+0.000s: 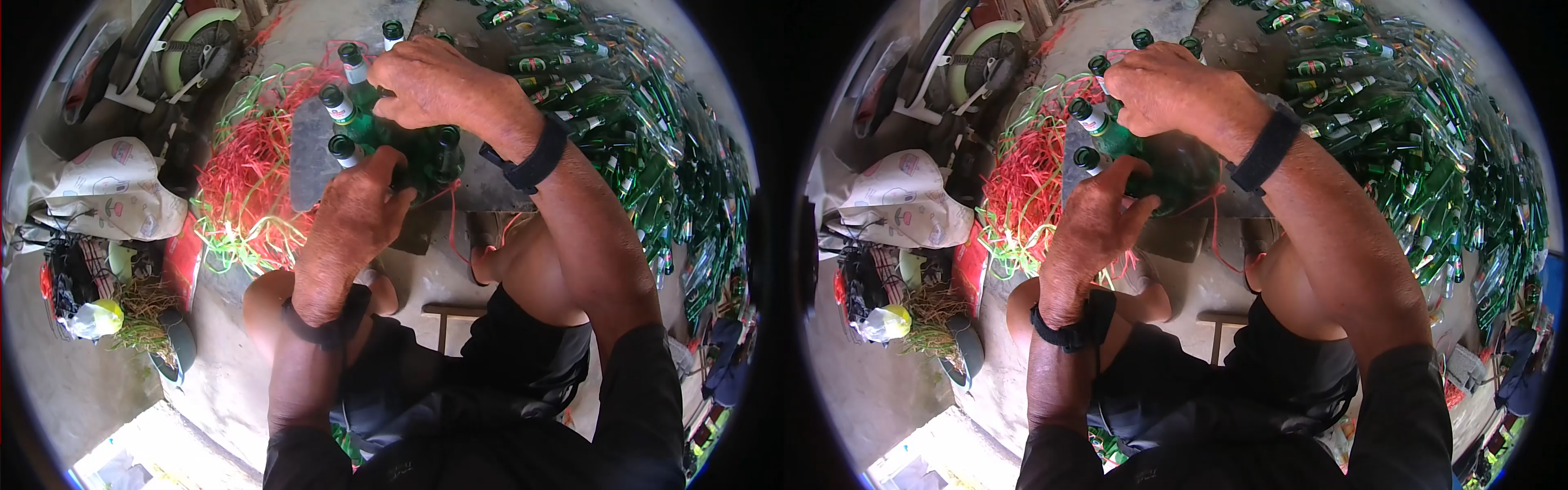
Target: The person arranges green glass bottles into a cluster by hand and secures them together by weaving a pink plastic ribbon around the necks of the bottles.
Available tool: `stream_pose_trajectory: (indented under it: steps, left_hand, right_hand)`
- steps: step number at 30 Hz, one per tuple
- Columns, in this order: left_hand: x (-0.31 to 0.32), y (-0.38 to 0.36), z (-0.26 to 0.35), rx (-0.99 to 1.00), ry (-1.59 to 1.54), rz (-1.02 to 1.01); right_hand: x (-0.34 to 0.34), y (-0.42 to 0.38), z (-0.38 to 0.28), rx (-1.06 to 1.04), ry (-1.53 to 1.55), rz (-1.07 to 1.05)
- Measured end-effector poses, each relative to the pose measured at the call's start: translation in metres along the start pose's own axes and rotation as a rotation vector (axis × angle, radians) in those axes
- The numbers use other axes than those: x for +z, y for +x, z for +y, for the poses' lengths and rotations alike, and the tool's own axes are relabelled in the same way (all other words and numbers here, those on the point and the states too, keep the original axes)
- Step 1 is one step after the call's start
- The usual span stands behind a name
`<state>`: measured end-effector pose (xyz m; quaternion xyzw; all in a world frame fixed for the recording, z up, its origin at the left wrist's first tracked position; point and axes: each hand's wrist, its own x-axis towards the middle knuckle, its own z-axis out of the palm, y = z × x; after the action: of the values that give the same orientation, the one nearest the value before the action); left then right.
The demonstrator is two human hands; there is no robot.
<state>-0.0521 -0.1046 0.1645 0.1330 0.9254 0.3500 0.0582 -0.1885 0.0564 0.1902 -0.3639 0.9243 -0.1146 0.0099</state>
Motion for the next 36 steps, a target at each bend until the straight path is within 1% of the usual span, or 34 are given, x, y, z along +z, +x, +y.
stream_pose_trajectory:
  steps: [2,9,12,14,21,23,24,26,27,29,30,31,33,34,35,36]
  left_hand:
    - [0.001,0.001,-0.002,0.032,-0.01,0.014]
    - [0.002,0.001,-0.003,0.018,0.0,0.011]
    - [0.003,0.001,-0.004,0.056,-0.012,0.036]
    - [0.002,0.001,-0.001,0.03,0.022,0.033]
    - [0.001,0.003,0.006,0.021,0.02,0.063]
    - [-0.002,0.003,0.015,-0.032,-0.02,0.068]
    - [-0.001,0.003,0.017,-0.021,-0.024,0.062]
    - [-0.002,0.004,0.019,-0.042,-0.08,0.067]
    - [-0.002,0.004,0.018,-0.021,-0.089,0.059]
    - [0.0,0.005,0.014,-0.027,-0.02,0.076]
    - [-0.002,0.006,0.019,-0.086,0.027,0.07]
    - [-0.001,0.007,0.016,-0.067,0.022,0.06]
    - [0.002,0.008,0.01,0.012,0.071,0.158]
    - [0.001,0.008,0.012,0.033,0.081,0.198]
    - [0.001,0.008,0.014,0.047,0.078,0.189]
    - [0.0,0.009,0.015,0.056,0.042,0.225]
  right_hand:
    - [0.006,-0.001,0.004,-0.083,0.06,0.097]
    - [0.015,-0.011,0.0,-0.139,0.063,0.192]
    - [0.012,-0.012,-0.003,-0.171,0.092,0.15]
    - [0.005,-0.012,-0.006,-0.145,0.083,0.055]
    - [0.01,-0.016,-0.006,-0.139,0.134,0.105]
    - [0.002,-0.015,-0.01,-0.065,0.131,-0.047]
    - [0.002,-0.016,-0.01,-0.052,0.126,-0.046]
    - [0.004,-0.019,-0.009,-0.052,0.154,0.016]
    - [-0.001,-0.019,-0.01,-0.045,0.16,-0.024]
    - [0.008,-0.024,-0.005,-0.128,0.149,0.118]
    - [0.017,-0.022,-0.002,-0.177,0.118,0.195]
    - [0.021,-0.024,-0.003,-0.178,0.075,0.22]
    - [0.024,-0.03,-0.006,-0.183,0.114,0.362]
    - [0.021,-0.032,-0.007,-0.168,0.108,0.366]
    - [0.019,-0.033,-0.008,-0.13,0.106,0.304]
    - [0.015,-0.034,-0.01,-0.089,0.107,0.241]
